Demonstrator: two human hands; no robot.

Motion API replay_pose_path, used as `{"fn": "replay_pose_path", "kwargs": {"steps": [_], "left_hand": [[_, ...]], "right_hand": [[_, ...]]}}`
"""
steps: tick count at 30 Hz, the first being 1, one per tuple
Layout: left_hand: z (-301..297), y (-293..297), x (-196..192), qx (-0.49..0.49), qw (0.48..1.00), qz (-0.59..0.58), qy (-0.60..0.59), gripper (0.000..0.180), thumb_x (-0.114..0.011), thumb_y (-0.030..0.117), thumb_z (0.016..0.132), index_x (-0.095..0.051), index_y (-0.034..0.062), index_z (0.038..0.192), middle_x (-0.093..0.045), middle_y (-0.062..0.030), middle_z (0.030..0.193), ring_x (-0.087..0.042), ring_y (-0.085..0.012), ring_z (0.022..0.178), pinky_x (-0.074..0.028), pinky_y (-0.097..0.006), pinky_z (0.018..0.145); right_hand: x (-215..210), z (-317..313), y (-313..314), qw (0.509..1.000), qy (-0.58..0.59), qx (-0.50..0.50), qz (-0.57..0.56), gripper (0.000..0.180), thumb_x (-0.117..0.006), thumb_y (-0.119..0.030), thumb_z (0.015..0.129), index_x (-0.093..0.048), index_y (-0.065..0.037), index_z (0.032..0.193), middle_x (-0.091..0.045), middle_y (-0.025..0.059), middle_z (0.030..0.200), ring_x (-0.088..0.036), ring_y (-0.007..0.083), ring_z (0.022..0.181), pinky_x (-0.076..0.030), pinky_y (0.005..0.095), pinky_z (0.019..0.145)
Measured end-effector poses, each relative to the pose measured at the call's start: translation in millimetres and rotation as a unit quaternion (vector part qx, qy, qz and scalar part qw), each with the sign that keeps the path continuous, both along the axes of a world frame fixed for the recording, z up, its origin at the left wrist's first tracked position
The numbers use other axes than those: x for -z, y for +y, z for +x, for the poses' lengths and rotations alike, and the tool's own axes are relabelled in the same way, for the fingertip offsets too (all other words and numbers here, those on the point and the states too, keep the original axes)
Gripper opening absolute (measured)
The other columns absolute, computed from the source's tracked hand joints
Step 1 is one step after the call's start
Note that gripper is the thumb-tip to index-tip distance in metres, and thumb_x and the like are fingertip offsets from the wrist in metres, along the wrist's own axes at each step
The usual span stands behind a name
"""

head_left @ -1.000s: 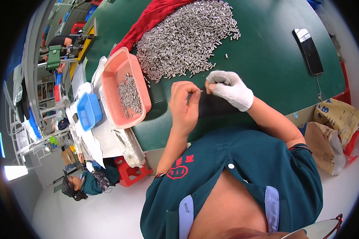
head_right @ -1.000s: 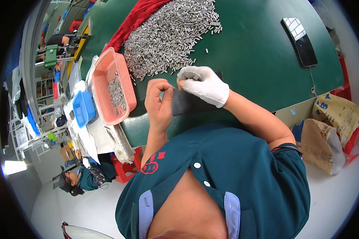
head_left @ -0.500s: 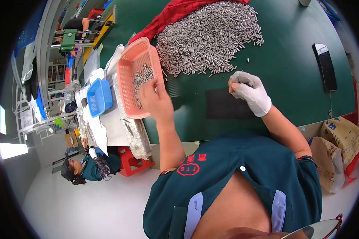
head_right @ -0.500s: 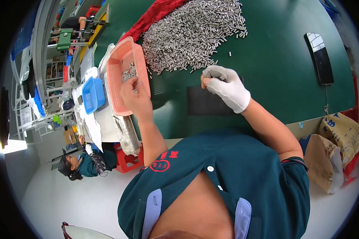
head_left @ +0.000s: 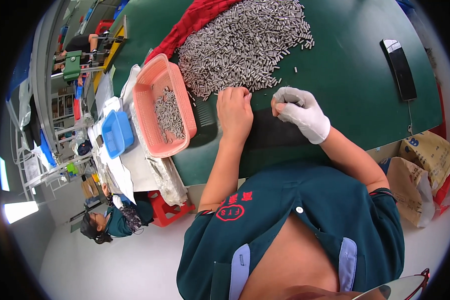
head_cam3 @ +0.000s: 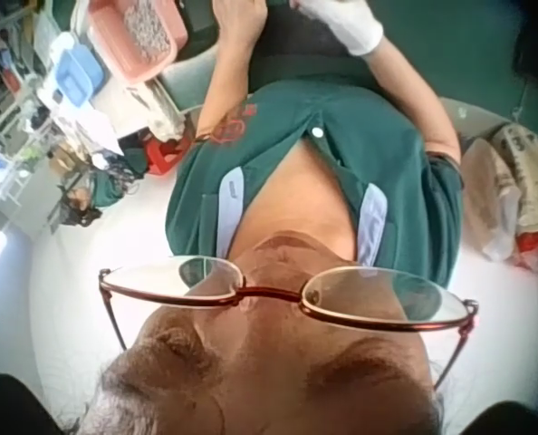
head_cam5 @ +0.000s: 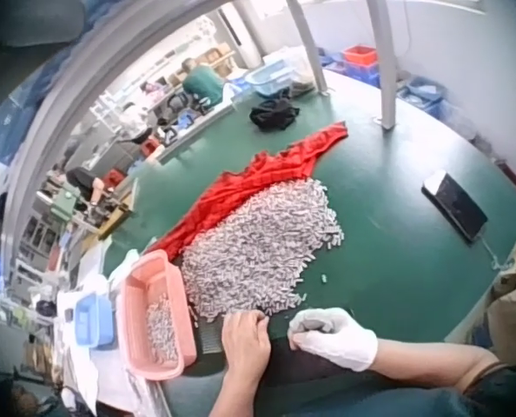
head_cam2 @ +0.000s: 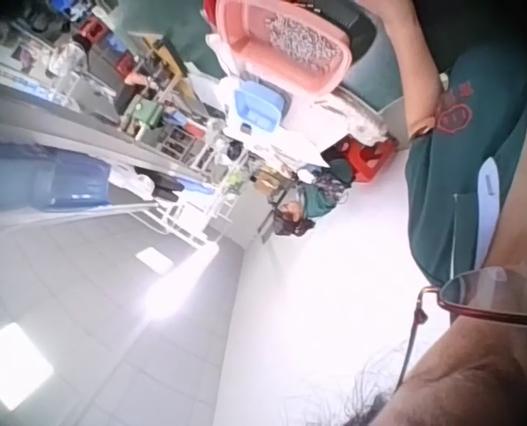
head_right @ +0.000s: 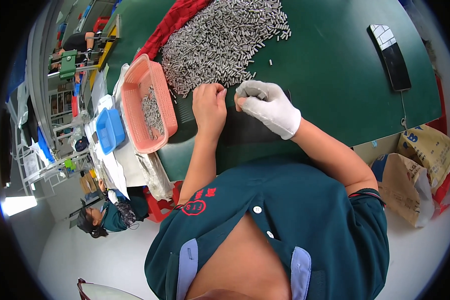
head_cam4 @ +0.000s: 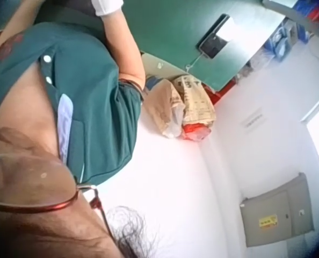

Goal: The person assembles small metal pins into a component housing by hand at a workbench.

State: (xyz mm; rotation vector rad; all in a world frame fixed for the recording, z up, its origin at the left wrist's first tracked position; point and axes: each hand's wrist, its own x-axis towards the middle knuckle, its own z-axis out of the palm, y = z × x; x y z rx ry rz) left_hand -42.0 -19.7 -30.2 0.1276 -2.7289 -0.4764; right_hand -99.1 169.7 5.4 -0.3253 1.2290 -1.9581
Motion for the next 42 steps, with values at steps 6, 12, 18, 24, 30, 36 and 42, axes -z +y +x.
{"fn": "replay_pose_path", "kwargs": {"steps": [6, 12, 18, 24, 30, 36, 42], "left_hand": [[11, -3, -6, 0.032, 0.906, 0.422, 0.008, 0.006, -0.061, 0.005, 0.089, -0.055, 0.0028, 0.090, -0.050, -0.0025, 0.087, -0.045, -0.0105, 0.076, -0.038, -0.022, 0.071], [16, 2, -20, 0.092, 0.840, 0.534, 0.029, 0.005, -0.059, 0.006, 0.092, -0.054, 0.0034, 0.093, -0.049, -0.0007, 0.096, -0.043, -0.0077, 0.078, -0.036, -0.020, 0.071], [17, 13, -30, 0.109, 0.823, 0.557, 0.033, 0.003, -0.058, 0.004, 0.092, -0.055, 0.0035, 0.092, -0.052, -0.0015, 0.093, -0.045, -0.0081, 0.080, -0.038, -0.022, 0.072], [20, 20, -36, 0.073, 0.946, 0.315, -0.027, 0.005, -0.062, 0.003, 0.086, -0.057, 0.0028, 0.087, -0.059, -0.0064, 0.080, -0.054, -0.0191, 0.077, -0.044, -0.032, 0.070], [16, 36, -31, 0.148, 0.983, 0.054, -0.090, 0.012, -0.064, 0.003, 0.077, -0.057, 0.0041, 0.086, -0.059, -0.0110, 0.079, -0.054, -0.0316, 0.077, -0.044, -0.041, 0.071], [11, 42, -25, 0.144, 0.980, 0.077, -0.114, 0.017, -0.067, 0.006, 0.076, -0.057, 0.0048, 0.090, -0.058, -0.0099, 0.080, -0.053, -0.0304, 0.078, -0.043, -0.041, 0.071], [20, 37, -21, 0.116, 0.982, 0.117, -0.097, 0.017, -0.070, 0.005, 0.074, -0.058, 0.0044, 0.088, -0.058, -0.0096, 0.082, -0.053, -0.0303, 0.080, -0.043, -0.040, 0.071]], "right_hand": [[0, 1, 0, 1.000, 0.005, 0.008, -0.007, 0.012, -0.057, -0.013, 0.086, -0.058, -0.002, 0.088, -0.056, 0.0026, 0.078, -0.045, 0.0072, 0.066, -0.037, 0.0221, 0.060], [1, 1, -2, 1.000, 0.004, 0.016, -0.016, 0.013, -0.058, -0.015, 0.086, -0.058, -0.002, 0.089, -0.057, 0.0025, 0.078, -0.045, 0.0072, 0.066, -0.037, 0.0221, 0.059], [0, 1, -1, 0.999, -0.023, 0.026, -0.027, 0.014, -0.059, -0.017, 0.086, -0.058, -0.003, 0.089, -0.056, 0.0026, 0.078, -0.045, 0.0070, 0.064, -0.036, 0.0215, 0.058], [1, -1, 1, 0.993, -0.059, 0.085, -0.057, 0.014, -0.058, -0.016, 0.086, -0.056, -0.002, 0.085, -0.050, 0.0012, 0.071, -0.041, 0.0086, 0.060, -0.033, 0.0236, 0.056], [-2, -4, 4, 0.986, -0.029, 0.144, -0.074, 0.012, -0.055, -0.013, 0.088, -0.055, -0.002, 0.083, -0.047, 0.0001, 0.068, -0.038, 0.0088, 0.058, -0.030, 0.0246, 0.055], [2, -1, 6, 0.992, -0.008, 0.111, -0.052, 0.011, -0.054, -0.011, 0.091, -0.059, -0.001, 0.092, -0.057, 0.0009, 0.079, -0.048, 0.0063, 0.071, -0.039, 0.0218, 0.062], [-5, -3, 3, 0.992, -0.020, 0.121, -0.035, 0.025, -0.059, -0.028, 0.090, -0.055, -0.004, 0.086, -0.049, -0.0015, 0.071, -0.037, 0.0059, 0.061, -0.031, 0.0218, 0.057]]}}
